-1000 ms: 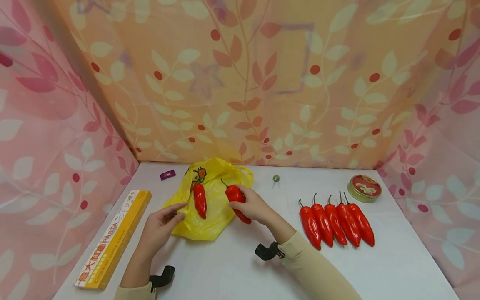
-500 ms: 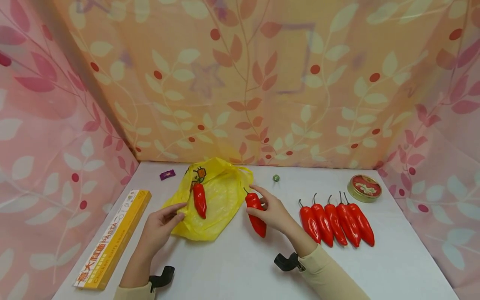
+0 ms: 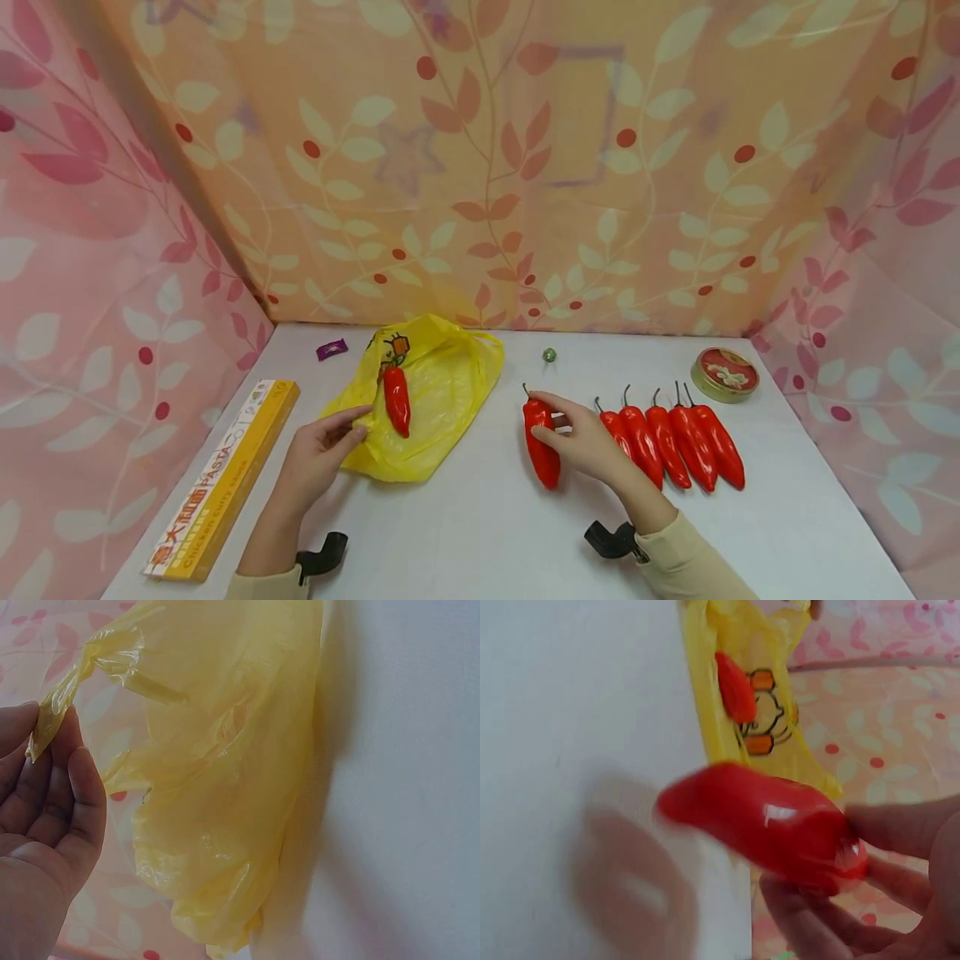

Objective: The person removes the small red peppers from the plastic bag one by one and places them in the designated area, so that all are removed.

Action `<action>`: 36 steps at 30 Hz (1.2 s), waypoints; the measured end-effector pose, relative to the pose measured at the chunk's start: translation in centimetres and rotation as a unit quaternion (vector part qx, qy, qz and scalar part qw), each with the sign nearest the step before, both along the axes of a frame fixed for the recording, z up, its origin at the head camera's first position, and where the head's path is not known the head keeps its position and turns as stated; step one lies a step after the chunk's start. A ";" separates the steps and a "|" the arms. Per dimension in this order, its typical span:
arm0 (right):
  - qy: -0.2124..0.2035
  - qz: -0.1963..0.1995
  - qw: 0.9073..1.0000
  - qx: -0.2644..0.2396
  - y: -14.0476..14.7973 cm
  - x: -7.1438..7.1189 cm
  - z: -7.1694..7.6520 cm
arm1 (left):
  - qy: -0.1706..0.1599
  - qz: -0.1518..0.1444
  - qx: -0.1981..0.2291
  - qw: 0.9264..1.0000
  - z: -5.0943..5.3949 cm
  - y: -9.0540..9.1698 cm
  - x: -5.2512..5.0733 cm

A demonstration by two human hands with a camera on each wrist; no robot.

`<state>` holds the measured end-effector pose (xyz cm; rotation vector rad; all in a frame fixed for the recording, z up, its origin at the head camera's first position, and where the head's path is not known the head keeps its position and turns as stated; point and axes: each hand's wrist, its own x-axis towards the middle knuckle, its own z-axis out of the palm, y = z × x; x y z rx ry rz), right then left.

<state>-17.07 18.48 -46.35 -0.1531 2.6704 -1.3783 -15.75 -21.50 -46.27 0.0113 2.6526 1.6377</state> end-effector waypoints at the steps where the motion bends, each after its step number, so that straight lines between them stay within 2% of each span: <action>1: 0.002 -0.006 1.000 0.015 0.3 0.1 0.0 | -0.001 0.000 0.000 1.000 0.0 0.0 0.0; 8: 0.029 -0.048 0.993 0.107 2.5 0.1 -0.3 | 0.003 0.000 0.000 1.000 0.0 -0.1 0.1; 14: 0.078 -0.050 0.980 0.175 3.9 0.2 -0.9 | 0.004 -0.001 -0.002 1.000 0.0 -0.1 0.1; 18: 0.081 -0.051 0.976 0.197 4.3 0.4 -1.0 | 0.007 -0.001 -0.004 1.000 0.0 -0.1 0.1; 24: 0.098 -0.054 0.958 0.262 4.9 0.6 -1.2 | 0.009 -0.002 -0.003 1.000 -0.1 -0.1 0.0; 27: 0.106 -0.042 0.951 0.287 5.1 0.5 -1.3 | 0.006 -0.001 -0.004 1.000 -0.1 -0.1 0.1; 31: 0.114 -0.022 0.948 0.297 5.4 0.1 -1.4 | 0.003 0.002 -0.007 1.000 0.0 0.0 0.1; 36: 0.100 -0.025 0.954 0.283 5.9 -0.2 -1.5 | 0.008 -0.002 -0.003 1.000 0.2 0.1 0.0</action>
